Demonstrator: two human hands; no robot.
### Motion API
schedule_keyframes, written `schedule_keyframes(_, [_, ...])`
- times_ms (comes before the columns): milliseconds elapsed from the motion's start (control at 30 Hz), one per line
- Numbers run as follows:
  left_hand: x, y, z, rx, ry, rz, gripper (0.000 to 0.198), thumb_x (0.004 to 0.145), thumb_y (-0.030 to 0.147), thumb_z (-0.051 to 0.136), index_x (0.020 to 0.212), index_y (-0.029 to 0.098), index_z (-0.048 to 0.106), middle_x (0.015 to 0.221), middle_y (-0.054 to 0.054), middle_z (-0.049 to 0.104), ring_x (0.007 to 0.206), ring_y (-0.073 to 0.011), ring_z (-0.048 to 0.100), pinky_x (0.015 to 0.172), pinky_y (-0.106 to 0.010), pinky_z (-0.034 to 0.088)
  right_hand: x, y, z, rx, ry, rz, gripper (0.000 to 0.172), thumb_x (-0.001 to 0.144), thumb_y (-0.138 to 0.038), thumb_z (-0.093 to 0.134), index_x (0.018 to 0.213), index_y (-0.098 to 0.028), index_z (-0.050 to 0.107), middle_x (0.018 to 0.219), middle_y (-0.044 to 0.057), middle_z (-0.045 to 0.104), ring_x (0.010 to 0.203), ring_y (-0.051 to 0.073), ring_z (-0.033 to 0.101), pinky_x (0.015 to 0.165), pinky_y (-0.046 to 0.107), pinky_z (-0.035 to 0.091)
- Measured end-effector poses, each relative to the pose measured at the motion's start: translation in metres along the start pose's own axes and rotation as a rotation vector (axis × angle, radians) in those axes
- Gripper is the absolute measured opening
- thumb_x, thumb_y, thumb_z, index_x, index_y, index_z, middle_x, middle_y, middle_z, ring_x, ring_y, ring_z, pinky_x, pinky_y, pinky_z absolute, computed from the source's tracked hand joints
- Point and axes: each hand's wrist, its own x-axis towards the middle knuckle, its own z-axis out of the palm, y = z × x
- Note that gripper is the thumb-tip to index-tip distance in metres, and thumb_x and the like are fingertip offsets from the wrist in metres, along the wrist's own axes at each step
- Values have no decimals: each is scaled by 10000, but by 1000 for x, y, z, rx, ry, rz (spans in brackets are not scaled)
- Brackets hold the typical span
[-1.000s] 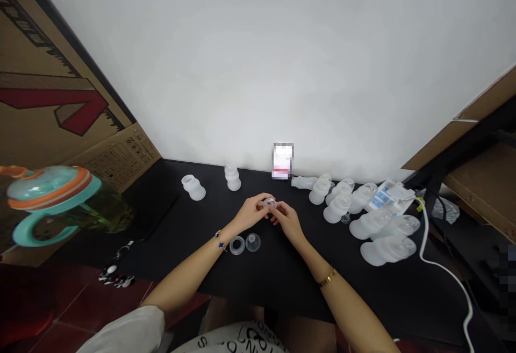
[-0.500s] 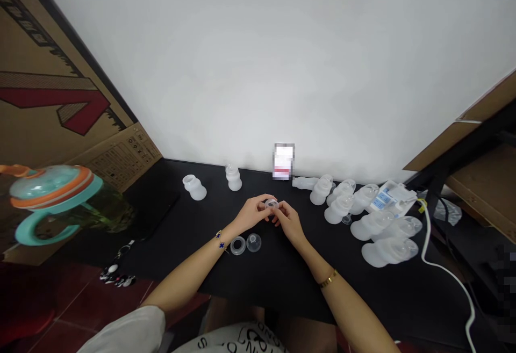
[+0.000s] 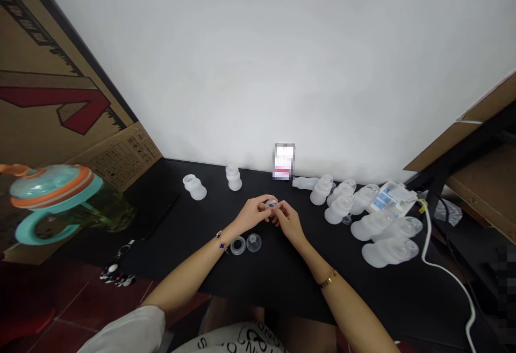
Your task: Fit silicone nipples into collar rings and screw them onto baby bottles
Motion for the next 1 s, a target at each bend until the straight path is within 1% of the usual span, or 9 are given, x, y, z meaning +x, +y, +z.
schedule_keyframes(233, [0, 2, 0, 52, 23, 32, 323, 827, 252, 585, 1129, 209, 690, 649, 44, 646, 615, -148, 660, 616, -223, 460, 1, 2, -1, -8, -2, -10, 397, 816, -625, 672, 825, -229, 646, 656, 2, 637, 570, 164, 575, 502, 280, 454])
schedule_keyframes(433, [0, 1, -2, 144, 104, 95, 327, 893, 308, 557, 1169, 201, 697, 657, 25, 627, 578, -130, 560, 589, -228, 424, 2, 1, 0, -9, 44, -6, 439, 780, -613, 719, 994, -231, 717, 770, 29, 684, 582, 167, 587, 498, 289, 463])
schedule_keyframes(500, [0, 1, -1, 126, 109, 107, 342, 903, 328, 569, 1197, 201, 686, 752, 1, 684, 632, -139, 593, 612, -230, 447, 2, 1, 0, 11, 63, 6, 462, 767, -604, 728, 1037, -229, 716, 807, 35, 696, 578, 163, 589, 498, 292, 470])
schedule_keyframes(567, [-1, 2, 0, 83, 97, 112, 364, 899, 354, 601, 1225, 207, 673, 926, -31, 739, 738, -158, 655, 654, -233, 483, 3, 3, -2, 48, 81, 26, 491, 758, -595, 730, 1081, -227, 705, 814, 32, 696, 569, 157, 591, 493, 289, 475])
schedule_keyframes(633, [-1, 4, 1, 50, 90, 115, 375, 903, 393, 617, 1230, 218, 675, 1082, -50, 745, 835, -176, 689, 684, -236, 508, 4, 4, -3, 87, 98, 52, 515, 750, -585, 731, 1119, -228, 691, 807, 24, 692, 564, 152, 595, 491, 281, 479])
schedule_keyframes(667, [-1, 5, 2, 41, 89, 115, 374, 914, 416, 608, 1224, 221, 682, 1122, -55, 741, 863, -183, 696, 688, -238, 514, 4, 5, -4, 103, 103, 65, 521, 746, -579, 732, 1131, -230, 687, 804, 21, 692, 564, 150, 599, 491, 278, 481])
schedule_keyframes(767, [-1, 7, 3, 33, 100, 102, 379, 948, 453, 559, 1201, 213, 705, 1123, -68, 747, 876, -193, 703, 663, -238, 521, 4, 5, -5, 131, 106, 88, 510, 745, -553, 736, 1136, -230, 682, 805, 17, 696, 564, 147, 607, 494, 271, 486])
schedule_keyframes(867, [1, 4, 3, 45, 139, 91, 343, 941, 395, 576, 1191, 202, 710, 1116, -69, 752, 865, -183, 701, 651, -231, 523, 4, 2, -5, 158, 118, 113, 484, 755, -541, 736, 1117, -226, 679, 839, 28, 711, 567, 144, 618, 499, 266, 491])
schedule_keyframes(1000, [4, -3, 0, 93, 211, 114, 341, 927, 322, 596, 1247, 237, 676, 1254, -51, 706, 819, -144, 684, 626, -219, 523, 3, -2, -6, 227, 139, 151, 465, 778, -545, 721, 1107, -220, 669, 916, 60, 742, 572, 143, 627, 502, 263, 502])
